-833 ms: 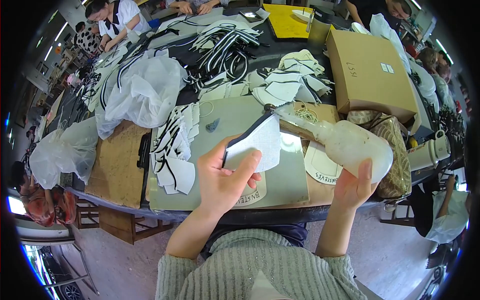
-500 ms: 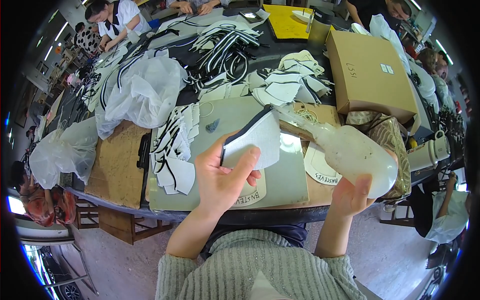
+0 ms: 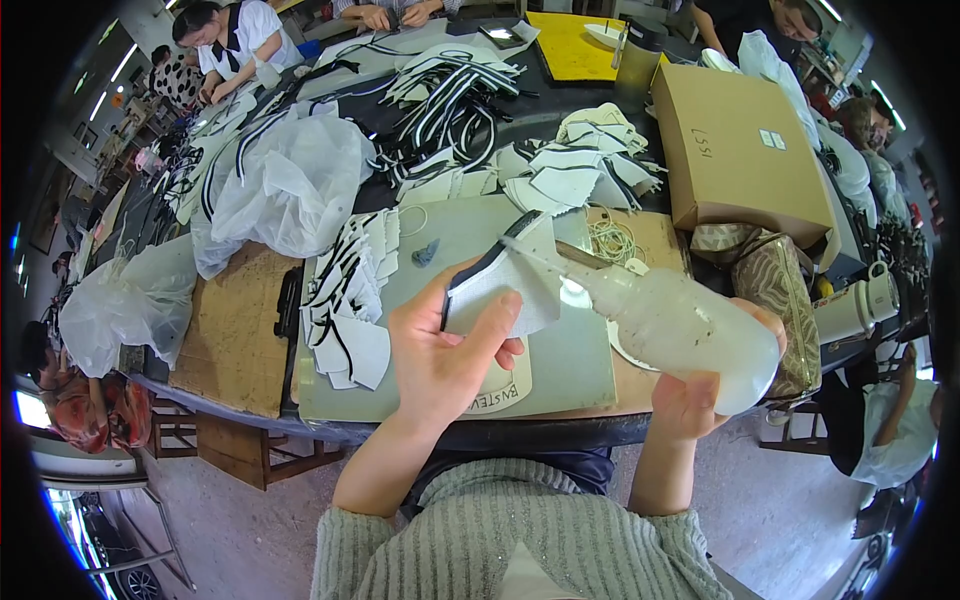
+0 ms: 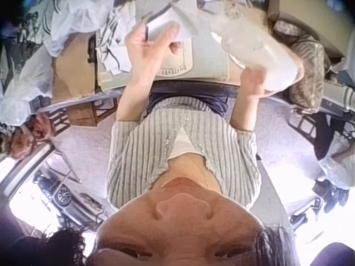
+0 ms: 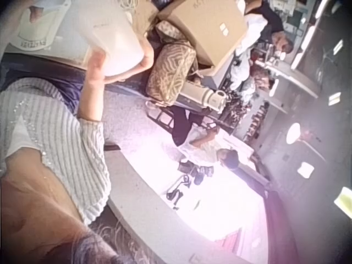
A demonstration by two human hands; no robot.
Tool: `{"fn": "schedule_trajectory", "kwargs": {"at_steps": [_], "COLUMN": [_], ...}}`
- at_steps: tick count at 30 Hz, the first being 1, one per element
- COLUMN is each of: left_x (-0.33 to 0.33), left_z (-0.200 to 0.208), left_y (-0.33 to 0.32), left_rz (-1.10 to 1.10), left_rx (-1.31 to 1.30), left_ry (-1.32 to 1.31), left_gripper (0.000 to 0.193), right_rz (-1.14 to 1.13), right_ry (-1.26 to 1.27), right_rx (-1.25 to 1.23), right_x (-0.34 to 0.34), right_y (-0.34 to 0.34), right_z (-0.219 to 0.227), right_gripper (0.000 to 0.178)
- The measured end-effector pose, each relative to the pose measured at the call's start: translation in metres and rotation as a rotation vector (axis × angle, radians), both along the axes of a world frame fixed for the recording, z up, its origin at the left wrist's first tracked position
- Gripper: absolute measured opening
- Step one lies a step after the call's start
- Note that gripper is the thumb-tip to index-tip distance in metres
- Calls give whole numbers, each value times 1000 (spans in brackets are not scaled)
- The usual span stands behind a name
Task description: Assembling shoe components by applying adhesive and using a hammer to secure them.
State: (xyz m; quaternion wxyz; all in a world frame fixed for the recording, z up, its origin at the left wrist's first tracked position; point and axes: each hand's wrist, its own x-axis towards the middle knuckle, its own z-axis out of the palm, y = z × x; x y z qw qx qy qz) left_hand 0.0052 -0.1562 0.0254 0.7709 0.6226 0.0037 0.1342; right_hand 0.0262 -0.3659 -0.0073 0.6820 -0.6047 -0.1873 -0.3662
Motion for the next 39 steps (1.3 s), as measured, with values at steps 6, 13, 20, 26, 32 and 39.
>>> {"fn": "schedule_trajectory", "kwargs": {"at_steps": [6, 13, 20, 26, 32, 39], "left_x": [3, 2, 2, 2, 0, 0], "left_z": [1, 6, 5, 4, 4, 7], "left_y": [1, 2, 2, 2, 2, 5], "left_rz": [-18, 3, 46, 67, 71, 73], "left_rx": [-11, -14, 25, -6, 68, 35], "left_ry": [-25, 8, 40, 0, -26, 35], "left_gripper": [16, 11, 10, 11, 13, 13], "right_rz": [193, 34, -113, 110, 17, 13], "right_ry": [-63, -90, -51, -201, -255, -290], "right_rx": [56, 116, -38, -106, -255, -102], "right_x": [-6, -15, -12, -19, -23, -31], "right_y": [3, 9, 7, 8, 18, 26], "right_z": [-3, -1, 3, 10, 21, 23], "right_gripper": [78, 85, 94, 77, 71, 51]}}
